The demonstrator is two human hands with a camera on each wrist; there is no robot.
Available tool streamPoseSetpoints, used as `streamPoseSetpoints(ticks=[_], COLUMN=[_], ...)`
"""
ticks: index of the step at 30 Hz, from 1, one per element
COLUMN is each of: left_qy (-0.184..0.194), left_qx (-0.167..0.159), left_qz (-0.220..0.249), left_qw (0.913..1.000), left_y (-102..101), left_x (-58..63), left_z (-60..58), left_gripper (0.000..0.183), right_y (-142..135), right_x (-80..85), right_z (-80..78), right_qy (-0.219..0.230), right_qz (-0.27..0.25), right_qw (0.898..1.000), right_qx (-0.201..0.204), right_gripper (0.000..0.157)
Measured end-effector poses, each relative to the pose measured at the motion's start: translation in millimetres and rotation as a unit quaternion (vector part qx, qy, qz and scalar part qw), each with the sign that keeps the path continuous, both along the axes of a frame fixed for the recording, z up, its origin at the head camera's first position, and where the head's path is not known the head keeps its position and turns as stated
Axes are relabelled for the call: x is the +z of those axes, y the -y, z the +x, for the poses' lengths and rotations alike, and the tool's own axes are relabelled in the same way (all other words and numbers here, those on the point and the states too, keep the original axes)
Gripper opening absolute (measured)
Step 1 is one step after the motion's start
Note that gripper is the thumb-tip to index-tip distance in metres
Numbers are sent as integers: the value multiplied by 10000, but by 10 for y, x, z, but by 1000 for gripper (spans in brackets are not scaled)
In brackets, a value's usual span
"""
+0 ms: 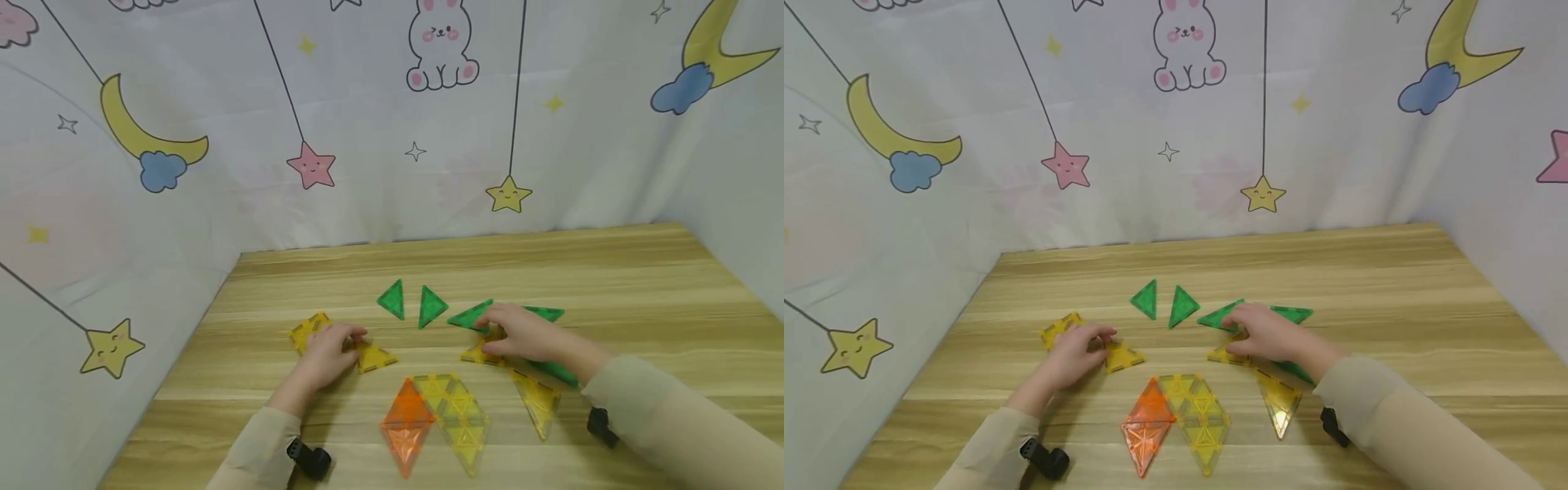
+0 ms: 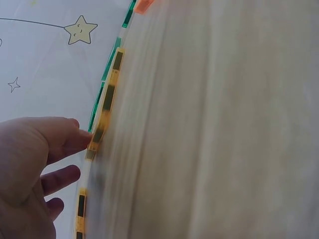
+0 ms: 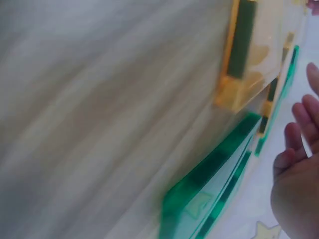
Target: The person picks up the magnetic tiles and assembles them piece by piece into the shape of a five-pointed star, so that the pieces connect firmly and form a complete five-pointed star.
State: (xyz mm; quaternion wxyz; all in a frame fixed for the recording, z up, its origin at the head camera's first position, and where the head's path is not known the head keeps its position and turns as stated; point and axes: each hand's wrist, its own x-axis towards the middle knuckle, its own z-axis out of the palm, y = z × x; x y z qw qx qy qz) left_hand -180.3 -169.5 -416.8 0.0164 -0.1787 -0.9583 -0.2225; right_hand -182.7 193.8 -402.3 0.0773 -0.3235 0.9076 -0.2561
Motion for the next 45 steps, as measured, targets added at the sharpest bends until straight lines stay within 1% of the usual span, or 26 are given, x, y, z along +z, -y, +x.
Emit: streamPoseSetpoints(ticks=[4, 6, 9, 13, 17, 21, 23, 30, 33, 37, 40, 43, 45], left_qy=[75, 120, 161, 141, 146, 159, 200, 352, 362, 199, 27, -59, -72], left_qx=[-21, 7, 44, 31, -43, -150, -205, -325, -361, -348, -284, -219, -184], left_qz=[96, 103, 29, -81, -36, 5, 26, 153, 189, -88, -310, -342, -343], left_qw=[9999, 9999, 9999, 9999, 9999, 9998, 9996, 9987, 9985, 9992, 9991, 9992, 9992], left_y=[-13, -16, -9, 5, 38, 88, 115, 183, 189, 190, 192, 197, 207], left_x=[22, 28, 22, 19, 18, -5, -15, -25, -23, -36, -43, -36, -30], left_z=[16, 26, 29, 22, 21, 11, 3, 0, 3, 8, 14, 23, 27], left_gripper=[33, 35, 43, 44, 42, 40, 40, 42, 40, 47, 50, 49, 48], right_y=[129, 219, 366, 520, 643, 759, 811, 944, 983, 1030, 1049, 1049, 1044], right_x=[27, 53, 88, 115, 110, 92, 80, 51, 46, 49, 38, 9, -17], right_z=[-65, -106, -184, -305, -418, -490, -510, -529, -541, -550, -535, -508, -497], right_qy=[39, 76, 134, 231, 142, 92, 110, 379, 276, 0, -44, 29, -4], right_qz=[-60, -62, -62, -34, -28, 33, 85, 180, 327, 579, 790, 904, 850], right_qw=[9999, 9997, 9989, 9976, 9970, 9961, 9954, 9919, 9912, 9908, 9885, 9870, 9888], right_qx=[-134, -245, -443, -656, -760, -879, -948, -1203, -1249, -1226, -1290, -1331, -1225], right_gripper=[36, 38, 44, 51, 52, 51, 51, 51, 52, 52, 52, 53, 52])
